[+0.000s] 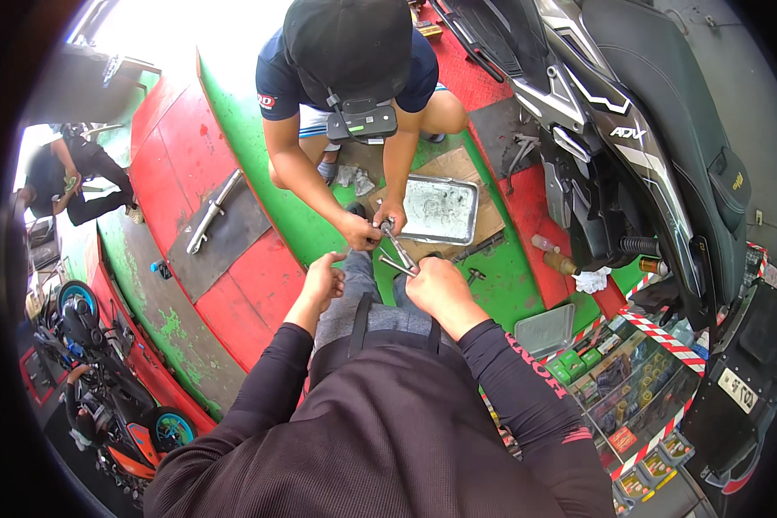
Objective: Repairing and preparing motorcycle suspension components, including hammering parts and pouring oil.
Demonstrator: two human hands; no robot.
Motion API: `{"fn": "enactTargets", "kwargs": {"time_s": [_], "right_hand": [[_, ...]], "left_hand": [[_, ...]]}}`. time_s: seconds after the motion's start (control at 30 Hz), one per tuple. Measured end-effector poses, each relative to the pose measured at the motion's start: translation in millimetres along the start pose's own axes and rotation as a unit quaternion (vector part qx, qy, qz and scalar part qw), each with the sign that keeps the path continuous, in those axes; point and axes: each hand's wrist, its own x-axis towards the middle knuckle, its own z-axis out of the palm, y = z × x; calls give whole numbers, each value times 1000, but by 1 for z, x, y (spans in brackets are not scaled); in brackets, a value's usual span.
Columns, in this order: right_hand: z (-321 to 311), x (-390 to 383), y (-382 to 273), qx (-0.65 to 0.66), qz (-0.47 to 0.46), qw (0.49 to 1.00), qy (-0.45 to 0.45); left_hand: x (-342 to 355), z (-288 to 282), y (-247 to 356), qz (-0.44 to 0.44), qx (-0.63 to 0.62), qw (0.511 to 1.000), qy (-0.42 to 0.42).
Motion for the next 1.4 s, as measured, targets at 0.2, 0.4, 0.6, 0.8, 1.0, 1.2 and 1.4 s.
{"fn": "enactTargets", "kwargs": {"time_s": [0.2, 0.4, 0.6, 0.8, 1.0, 1.2, 1.4], "right_hand": [[12, -7, 22, 3, -47, 999, 27], [24, -12, 44, -12, -89, 994, 61], [20, -31, 63, -20, -114, 990, 84], [11, -64, 100, 34, -155, 979, 128], [32, -113, 187, 111, -103, 972, 181], [109, -161, 268, 155, 53, 959, 233], [204, -205, 299, 185, 164, 941, 230]], "left_hand": [[-17, -17, -22, 36, -68, 995, 57], [-36, -15, -65, 67, -107, 988, 88], [-47, -28, -113, 79, -151, 979, 113], [-54, -40, -139, 99, -175, 972, 123], [-64, -51, -145, 101, -138, 977, 124], [-73, -76, -139, 123, -85, 982, 118], [-83, -116, -158, 148, -15, 981, 122]]}}
